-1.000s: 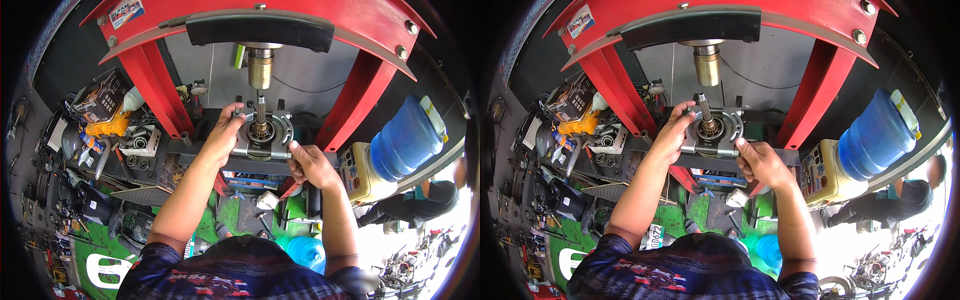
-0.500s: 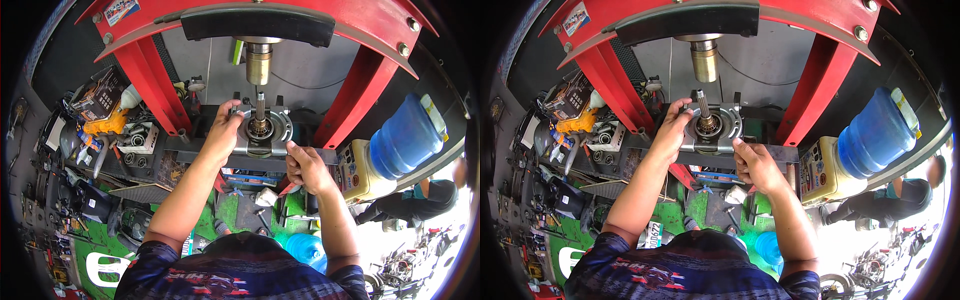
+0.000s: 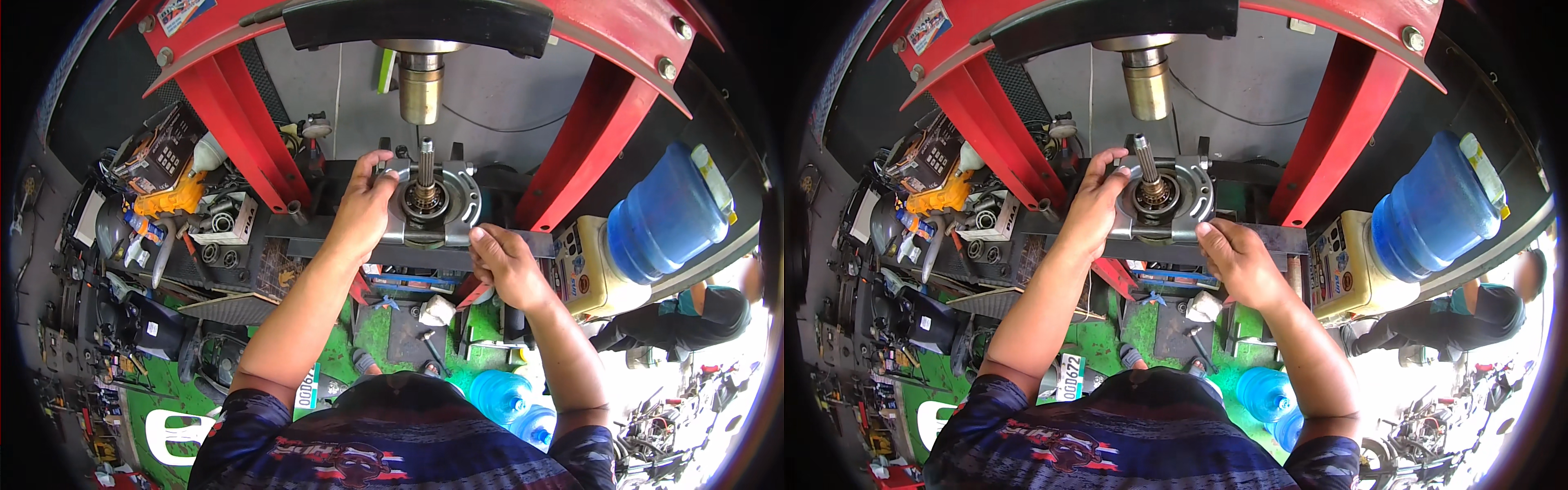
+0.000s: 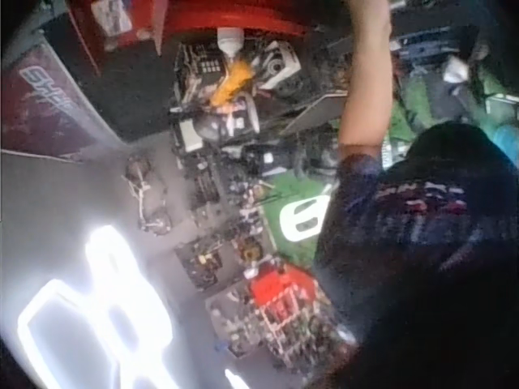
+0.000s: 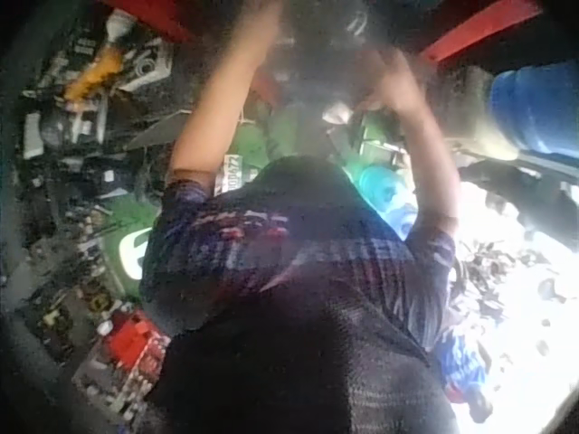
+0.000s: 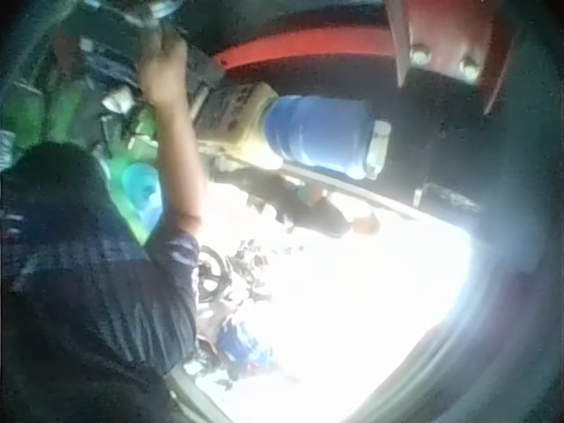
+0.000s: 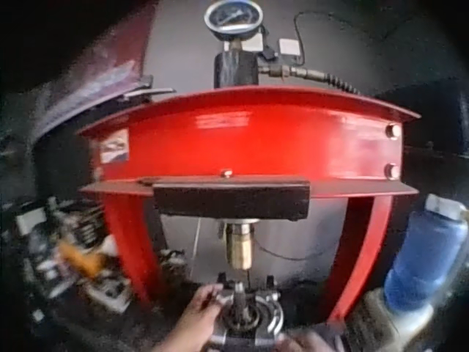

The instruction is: The person uses a red hydraulic press to remove a bearing from a metal housing. They position the housing under the press, select a cylindrical tool, and operate the lever to push the bearing out. The person then retrieves the removed bearing and the housing, placing them on a nearby workbench.

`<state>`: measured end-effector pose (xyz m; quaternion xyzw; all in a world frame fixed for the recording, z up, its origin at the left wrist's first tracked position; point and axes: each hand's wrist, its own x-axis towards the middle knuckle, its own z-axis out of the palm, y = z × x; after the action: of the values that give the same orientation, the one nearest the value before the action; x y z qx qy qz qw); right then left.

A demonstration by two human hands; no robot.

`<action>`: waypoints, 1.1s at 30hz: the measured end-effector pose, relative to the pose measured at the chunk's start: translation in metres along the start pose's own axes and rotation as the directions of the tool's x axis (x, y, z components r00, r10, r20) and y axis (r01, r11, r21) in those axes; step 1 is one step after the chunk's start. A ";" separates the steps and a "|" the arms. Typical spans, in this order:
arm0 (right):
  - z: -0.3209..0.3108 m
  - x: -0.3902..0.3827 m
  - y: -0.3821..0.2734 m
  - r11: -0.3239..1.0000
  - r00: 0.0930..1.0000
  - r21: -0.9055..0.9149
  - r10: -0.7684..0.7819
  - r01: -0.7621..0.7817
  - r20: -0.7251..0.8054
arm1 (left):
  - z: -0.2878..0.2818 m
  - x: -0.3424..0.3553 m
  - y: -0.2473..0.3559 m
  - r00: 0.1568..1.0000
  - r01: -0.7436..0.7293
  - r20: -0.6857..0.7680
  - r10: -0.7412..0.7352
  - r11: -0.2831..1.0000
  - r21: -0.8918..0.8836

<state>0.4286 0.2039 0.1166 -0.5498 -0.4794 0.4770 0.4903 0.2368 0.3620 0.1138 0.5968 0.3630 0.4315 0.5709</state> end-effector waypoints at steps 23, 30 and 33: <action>-0.001 0.001 0.009 0.886 0.982 0.425 0.174 -0.187 0.071 | 0.003 0.002 0.002 0.999 -0.033 0.007 0.033 0.997 0.063; -0.011 -0.007 0.000 0.790 0.936 -0.542 -0.351 0.288 -0.015 | 0.003 0.002 0.009 0.998 0.001 0.060 -0.003 1.000 0.026; -0.019 -0.007 0.010 0.691 0.863 -0.567 -0.499 0.448 0.075 | 0.007 0.002 0.010 0.996 -0.028 0.090 0.026 0.999 0.027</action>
<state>0.4474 0.1947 0.1083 -0.5473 -0.7026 0.1460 0.4307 0.2432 0.3604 0.1242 0.6282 0.3349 0.4071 0.5723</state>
